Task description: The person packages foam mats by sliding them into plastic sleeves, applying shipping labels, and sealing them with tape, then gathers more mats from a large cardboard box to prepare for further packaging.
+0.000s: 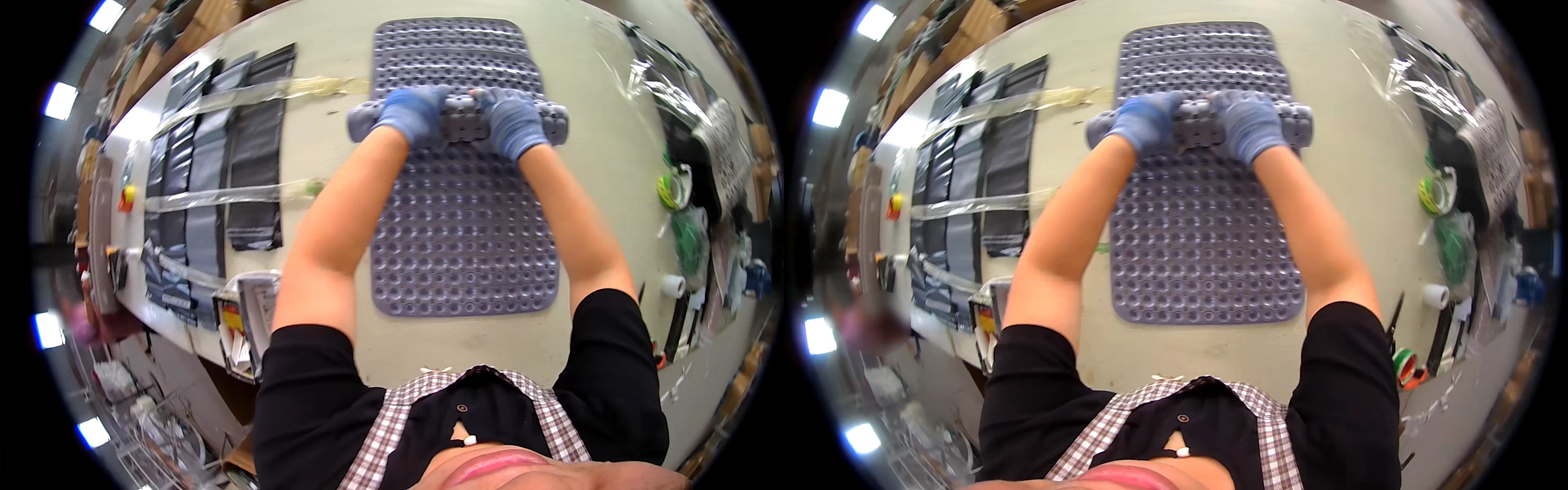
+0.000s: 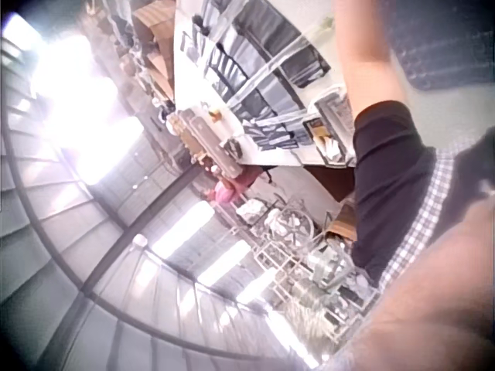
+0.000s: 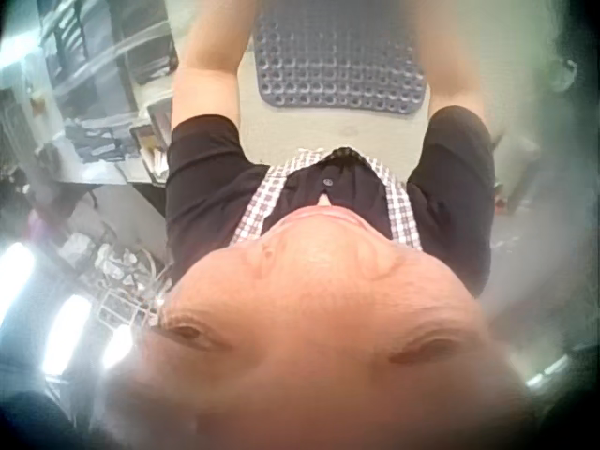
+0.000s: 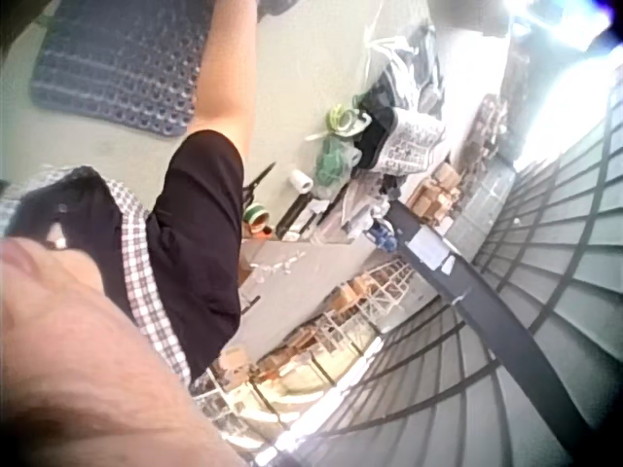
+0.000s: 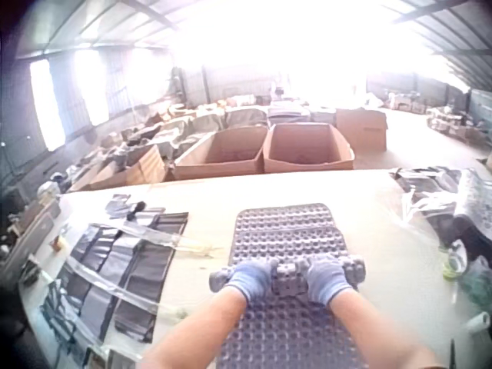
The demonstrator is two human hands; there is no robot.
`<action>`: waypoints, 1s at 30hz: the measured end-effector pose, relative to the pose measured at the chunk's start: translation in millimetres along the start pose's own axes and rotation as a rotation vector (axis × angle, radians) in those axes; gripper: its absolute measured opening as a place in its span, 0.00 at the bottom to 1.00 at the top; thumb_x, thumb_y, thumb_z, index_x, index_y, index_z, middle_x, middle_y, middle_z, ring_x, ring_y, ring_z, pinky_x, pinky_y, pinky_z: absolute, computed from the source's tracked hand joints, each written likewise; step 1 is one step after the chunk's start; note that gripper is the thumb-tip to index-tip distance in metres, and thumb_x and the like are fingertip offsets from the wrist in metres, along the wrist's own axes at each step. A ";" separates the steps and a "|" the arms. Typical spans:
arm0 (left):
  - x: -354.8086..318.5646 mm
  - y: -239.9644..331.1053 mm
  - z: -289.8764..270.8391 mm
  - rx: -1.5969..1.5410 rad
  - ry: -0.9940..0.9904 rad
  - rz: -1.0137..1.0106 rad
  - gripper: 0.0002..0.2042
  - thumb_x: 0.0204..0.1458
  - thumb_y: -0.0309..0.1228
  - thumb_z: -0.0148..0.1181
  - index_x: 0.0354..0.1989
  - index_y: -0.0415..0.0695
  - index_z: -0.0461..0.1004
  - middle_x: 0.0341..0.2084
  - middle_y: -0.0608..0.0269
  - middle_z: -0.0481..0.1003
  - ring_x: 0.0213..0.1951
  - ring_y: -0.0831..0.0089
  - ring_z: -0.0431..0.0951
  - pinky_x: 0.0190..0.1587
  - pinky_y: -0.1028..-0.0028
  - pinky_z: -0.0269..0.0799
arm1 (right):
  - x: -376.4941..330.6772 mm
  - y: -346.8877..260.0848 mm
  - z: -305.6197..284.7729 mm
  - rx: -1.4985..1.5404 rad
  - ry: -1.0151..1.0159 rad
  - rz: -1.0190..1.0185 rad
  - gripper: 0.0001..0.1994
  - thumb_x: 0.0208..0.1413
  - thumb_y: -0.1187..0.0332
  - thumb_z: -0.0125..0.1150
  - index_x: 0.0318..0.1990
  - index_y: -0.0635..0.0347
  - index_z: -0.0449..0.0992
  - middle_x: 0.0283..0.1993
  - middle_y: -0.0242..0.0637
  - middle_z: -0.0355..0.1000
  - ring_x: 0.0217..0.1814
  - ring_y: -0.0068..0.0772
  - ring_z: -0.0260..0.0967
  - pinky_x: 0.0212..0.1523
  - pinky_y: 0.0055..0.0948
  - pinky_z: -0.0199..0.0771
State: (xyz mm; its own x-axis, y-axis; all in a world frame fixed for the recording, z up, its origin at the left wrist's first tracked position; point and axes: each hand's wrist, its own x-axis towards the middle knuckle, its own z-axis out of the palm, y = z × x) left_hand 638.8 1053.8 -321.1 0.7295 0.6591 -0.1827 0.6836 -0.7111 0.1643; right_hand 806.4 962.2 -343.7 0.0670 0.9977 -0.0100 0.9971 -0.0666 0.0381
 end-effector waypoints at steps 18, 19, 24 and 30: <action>-384.3 155.7 111.7 -0.262 0.090 0.196 0.52 0.24 0.44 0.76 0.68 0.49 0.62 0.59 0.47 0.61 0.60 0.47 0.61 0.62 0.48 0.56 | -349.6 -74.8 -4.6 0.552 -0.414 -0.326 0.43 0.28 0.44 0.77 0.58 0.46 0.72 0.59 0.47 0.66 0.60 0.53 0.66 0.62 0.49 0.65; -385.0 159.8 121.2 -0.248 0.220 0.207 0.54 0.22 0.44 0.77 0.68 0.49 0.61 0.59 0.47 0.61 0.60 0.47 0.61 0.62 0.48 0.55 | -339.9 -74.9 -15.6 0.477 -0.179 -0.269 0.42 0.24 0.48 0.80 0.56 0.43 0.73 0.57 0.46 0.67 0.61 0.54 0.64 0.61 0.47 0.68; -338.2 140.5 143.7 -0.035 0.497 0.245 0.34 0.38 0.29 0.66 0.59 0.50 0.64 0.45 0.56 0.69 0.45 0.55 0.71 0.48 0.54 0.67 | -314.6 -52.9 -23.2 0.342 -0.283 -0.214 0.45 0.31 0.39 0.76 0.59 0.52 0.71 0.54 0.45 0.71 0.61 0.50 0.67 0.61 0.44 0.67; -388.8 156.5 141.7 -0.068 0.428 0.272 0.22 0.44 0.31 0.62 0.52 0.55 0.70 0.38 0.62 0.71 0.39 0.59 0.73 0.38 0.57 0.68 | -382.9 -83.7 -23.2 0.260 -0.416 -0.171 0.44 0.32 0.41 0.75 0.59 0.53 0.70 0.54 0.42 0.70 0.56 0.48 0.69 0.57 0.45 0.70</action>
State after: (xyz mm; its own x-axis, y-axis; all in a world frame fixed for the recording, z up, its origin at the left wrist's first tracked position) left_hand 459.1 651.6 -361.8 0.8151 0.5033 0.2870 0.4569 -0.8630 0.2156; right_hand 696.5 586.1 -319.9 -0.1411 0.9089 -0.3924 0.9679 0.0434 -0.2476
